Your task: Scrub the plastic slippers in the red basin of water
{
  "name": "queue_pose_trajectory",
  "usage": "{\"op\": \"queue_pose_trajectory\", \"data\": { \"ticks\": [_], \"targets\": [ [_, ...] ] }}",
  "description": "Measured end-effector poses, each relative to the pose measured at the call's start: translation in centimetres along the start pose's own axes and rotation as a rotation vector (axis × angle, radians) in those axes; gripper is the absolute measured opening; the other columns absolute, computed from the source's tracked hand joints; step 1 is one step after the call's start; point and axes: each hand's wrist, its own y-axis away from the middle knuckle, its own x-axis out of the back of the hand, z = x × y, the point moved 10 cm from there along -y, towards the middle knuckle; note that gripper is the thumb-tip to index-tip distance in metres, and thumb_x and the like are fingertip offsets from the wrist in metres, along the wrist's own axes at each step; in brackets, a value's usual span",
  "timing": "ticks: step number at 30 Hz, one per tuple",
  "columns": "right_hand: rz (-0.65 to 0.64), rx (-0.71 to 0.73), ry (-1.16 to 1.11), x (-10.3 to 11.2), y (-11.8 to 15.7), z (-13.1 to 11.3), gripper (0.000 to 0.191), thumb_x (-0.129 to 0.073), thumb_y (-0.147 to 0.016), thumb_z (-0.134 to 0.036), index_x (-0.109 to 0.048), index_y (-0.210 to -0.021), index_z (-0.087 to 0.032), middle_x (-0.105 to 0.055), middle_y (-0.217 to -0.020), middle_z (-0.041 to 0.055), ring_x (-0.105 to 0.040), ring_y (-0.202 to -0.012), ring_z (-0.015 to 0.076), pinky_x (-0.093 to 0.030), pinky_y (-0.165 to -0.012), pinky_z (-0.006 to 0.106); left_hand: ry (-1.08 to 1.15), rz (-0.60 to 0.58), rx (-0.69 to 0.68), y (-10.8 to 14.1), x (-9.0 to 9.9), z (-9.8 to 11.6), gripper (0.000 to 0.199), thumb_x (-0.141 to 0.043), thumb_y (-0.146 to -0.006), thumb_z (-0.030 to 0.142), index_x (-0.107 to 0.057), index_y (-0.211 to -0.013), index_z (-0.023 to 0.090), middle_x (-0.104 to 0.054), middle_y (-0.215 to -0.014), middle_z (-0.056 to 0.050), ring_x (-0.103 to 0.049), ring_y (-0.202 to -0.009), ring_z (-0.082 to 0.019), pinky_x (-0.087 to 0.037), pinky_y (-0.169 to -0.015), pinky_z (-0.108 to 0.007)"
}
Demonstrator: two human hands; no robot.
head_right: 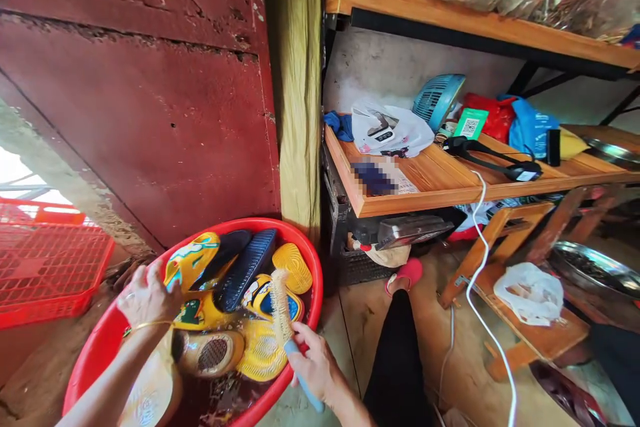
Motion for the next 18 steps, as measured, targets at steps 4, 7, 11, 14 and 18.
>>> {"op": "queue_pose_trajectory", "data": {
  "ticks": [4, 7, 11, 14, 18],
  "targets": [
    [-0.046, 0.006, -0.019, -0.2, 0.0, -0.5, 0.060, -0.064, -0.078, -0.047, -0.059, -0.131, -0.021, -0.066, -0.103, 0.0033, -0.056, -0.045, 0.0075, -0.047, -0.041, 0.023, 0.250, -0.366, -0.212, 7.4, -5.0, 5.7, 0.041, -0.043, -0.093, 0.047, -0.064, -0.115, 0.019, -0.075, -0.110, -0.014, -0.071, -0.100, -0.030, -0.052, -0.088, -0.040],
    [-0.072, 0.014, -0.015, -0.4, -0.1, -0.9, 0.056, -0.063, -0.079, -0.046, -0.061, -0.130, -0.021, -0.067, -0.104, 0.0035, -0.057, -0.045, 0.0076, -0.046, -0.041, 0.023, 0.224, -0.651, -0.163, 12.8, -9.8, 8.3, 0.046, -0.046, -0.090, 0.061, -0.063, -0.110, 0.023, -0.077, -0.093, -0.012, -0.074, -0.088, -0.031, -0.052, -0.078, -0.038],
    [-0.027, 0.032, -0.032, -0.2, 0.1, -1.0, 0.061, -0.065, -0.077, -0.050, -0.060, -0.131, -0.021, -0.066, -0.101, 0.0037, -0.055, -0.044, 0.0076, -0.046, -0.040, 0.023, 0.029, -0.694, -0.085, 14.0, -12.5, 9.5, 0.048, -0.048, -0.092, 0.053, -0.061, -0.118, 0.013, -0.076, -0.105, -0.024, -0.073, -0.100, -0.038, -0.051, -0.081, -0.043],
    [0.019, 0.048, -0.050, -0.2, 0.4, -0.8, 0.063, -0.066, -0.078, -0.052, -0.060, -0.132, -0.020, -0.066, -0.102, 0.0047, -0.054, -0.045, 0.0078, -0.046, -0.040, 0.023, -0.038, -0.694, -0.077, 13.3, -12.6, 9.8, 0.038, -0.043, -0.095, 0.030, -0.060, -0.123, 0.011, -0.075, -0.113, -0.024, -0.074, -0.103, -0.034, -0.050, -0.083, -0.040],
    [0.112, 0.110, -0.055, 0.0, 1.1, -0.8, 0.062, -0.064, -0.082, -0.055, -0.058, -0.134, -0.022, -0.067, -0.104, 0.0061, -0.053, -0.047, 0.0084, -0.045, -0.040, 0.024, -0.019, -0.632, -0.128, 12.2, -11.1, 10.4, 0.039, -0.036, -0.098, 0.029, -0.060, -0.122, 0.011, -0.074, -0.116, -0.023, -0.073, -0.105, -0.030, -0.049, -0.083, -0.035]
  ]
}}
